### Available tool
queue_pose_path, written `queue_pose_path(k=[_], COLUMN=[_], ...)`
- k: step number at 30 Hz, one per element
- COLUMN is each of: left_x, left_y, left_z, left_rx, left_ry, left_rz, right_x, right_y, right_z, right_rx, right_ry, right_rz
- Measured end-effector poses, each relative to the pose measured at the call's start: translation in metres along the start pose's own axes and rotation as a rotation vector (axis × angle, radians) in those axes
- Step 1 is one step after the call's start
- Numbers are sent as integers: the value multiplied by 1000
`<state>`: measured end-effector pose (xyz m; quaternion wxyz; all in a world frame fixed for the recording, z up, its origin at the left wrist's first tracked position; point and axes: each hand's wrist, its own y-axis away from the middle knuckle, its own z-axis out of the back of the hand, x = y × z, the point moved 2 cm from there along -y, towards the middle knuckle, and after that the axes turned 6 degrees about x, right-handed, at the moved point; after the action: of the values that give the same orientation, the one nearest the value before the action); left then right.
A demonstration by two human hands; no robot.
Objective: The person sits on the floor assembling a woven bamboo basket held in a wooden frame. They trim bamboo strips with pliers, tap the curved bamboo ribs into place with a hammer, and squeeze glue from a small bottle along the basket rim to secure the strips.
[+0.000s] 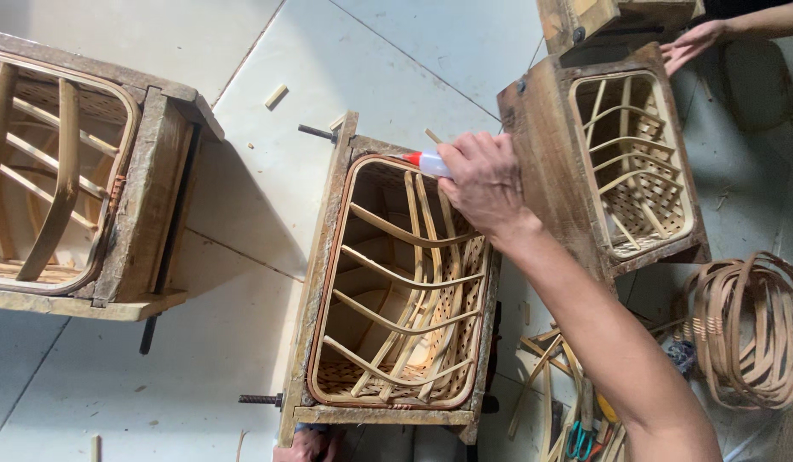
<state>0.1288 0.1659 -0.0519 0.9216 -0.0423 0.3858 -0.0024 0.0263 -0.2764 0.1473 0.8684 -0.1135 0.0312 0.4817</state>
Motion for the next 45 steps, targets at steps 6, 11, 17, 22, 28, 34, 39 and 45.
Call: queue_pose_path(k=[6,11,17,22,28,34,39,45], left_x=[12,21,27,24,8,-10,-14,-10], left_y=[12,21,29,25,6,-8,-7,-3], left_z=[-16,-28,-35,-31,-16,5,9,4], left_rx=[-32,-46,-58,-68,-121,-87,45,55], left_ry=[21,34,39,47,79,69,62,58], left_rz=[20,23,42,42,33,73,208,240], right_x=[-16,-16,-26,-34,-36,-55,-60,-59], right_y=[35,38,47,64,72,89,96,91], right_z=[-8,-31,-12,-3,-19,-12,-15,-24], right_rx=[97,101,90,27,52,51,21,51], right_ry=[-66,-41,-67,-60,-42,-28,-3,86], right_rz=[-111,-116,-139,-167,-144,-160,-167,-127])
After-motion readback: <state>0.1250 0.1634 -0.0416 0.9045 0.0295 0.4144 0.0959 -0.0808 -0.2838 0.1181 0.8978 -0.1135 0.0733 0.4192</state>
